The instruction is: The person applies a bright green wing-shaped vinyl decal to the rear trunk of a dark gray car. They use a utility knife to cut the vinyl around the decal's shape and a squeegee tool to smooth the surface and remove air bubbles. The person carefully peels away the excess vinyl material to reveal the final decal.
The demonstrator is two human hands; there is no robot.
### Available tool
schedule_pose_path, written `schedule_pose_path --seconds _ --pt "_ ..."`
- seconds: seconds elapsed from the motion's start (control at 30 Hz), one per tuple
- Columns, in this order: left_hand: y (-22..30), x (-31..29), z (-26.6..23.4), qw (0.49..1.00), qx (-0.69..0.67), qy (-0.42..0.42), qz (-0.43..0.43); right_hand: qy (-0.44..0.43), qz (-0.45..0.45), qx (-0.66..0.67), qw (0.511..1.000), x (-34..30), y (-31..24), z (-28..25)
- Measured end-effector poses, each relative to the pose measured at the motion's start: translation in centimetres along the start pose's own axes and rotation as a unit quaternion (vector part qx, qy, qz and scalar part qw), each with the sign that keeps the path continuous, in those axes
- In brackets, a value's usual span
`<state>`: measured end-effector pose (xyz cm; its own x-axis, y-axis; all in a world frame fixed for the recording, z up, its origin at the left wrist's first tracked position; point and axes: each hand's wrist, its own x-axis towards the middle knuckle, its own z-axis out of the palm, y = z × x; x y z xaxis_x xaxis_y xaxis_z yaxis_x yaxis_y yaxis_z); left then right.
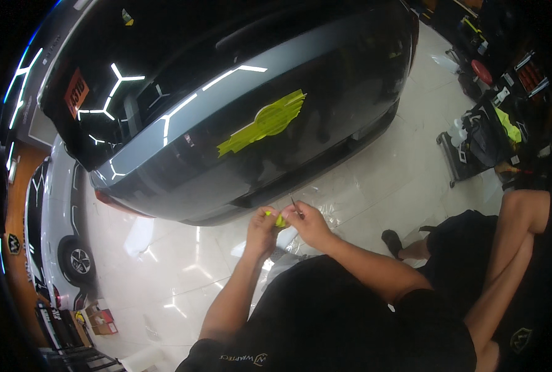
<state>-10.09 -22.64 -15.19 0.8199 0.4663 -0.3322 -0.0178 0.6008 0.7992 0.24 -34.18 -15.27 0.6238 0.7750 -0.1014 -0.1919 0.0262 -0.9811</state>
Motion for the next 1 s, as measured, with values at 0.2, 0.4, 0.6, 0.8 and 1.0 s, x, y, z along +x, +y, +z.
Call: schedule_pose_path --seconds 0.2,0.4,0.6,0.8,1.0 --pt "2.7 -2.5 -0.1 0.993 -0.063 0.005 -0.095 -0.053 -0.188 -0.284 0.939 -1.2 -2.4 2.4" --pt "0.2 -3.3 -2.6 0.990 -0.094 -0.023 -0.099 -0.098 -0.161 -0.329 0.925 -1.6 -0.8 2.7" --pt "-2.5 -2.7 -5.2 0.961 0.227 0.149 0.049 -0.011 -0.218 -0.294 0.931 0.3 1.1 -0.1" --pt "-5.1 -4.9 -13.1 0.695 0.670 0.164 0.204 0.149 -0.275 -0.323 0.894 9.3 -9.4 -6.1" --pt "-4.5 -6.2 -15.8 0.649 0.740 0.136 -0.109 0.112 -0.413 -0.421 0.800 16.4 -12.7 -7.2"
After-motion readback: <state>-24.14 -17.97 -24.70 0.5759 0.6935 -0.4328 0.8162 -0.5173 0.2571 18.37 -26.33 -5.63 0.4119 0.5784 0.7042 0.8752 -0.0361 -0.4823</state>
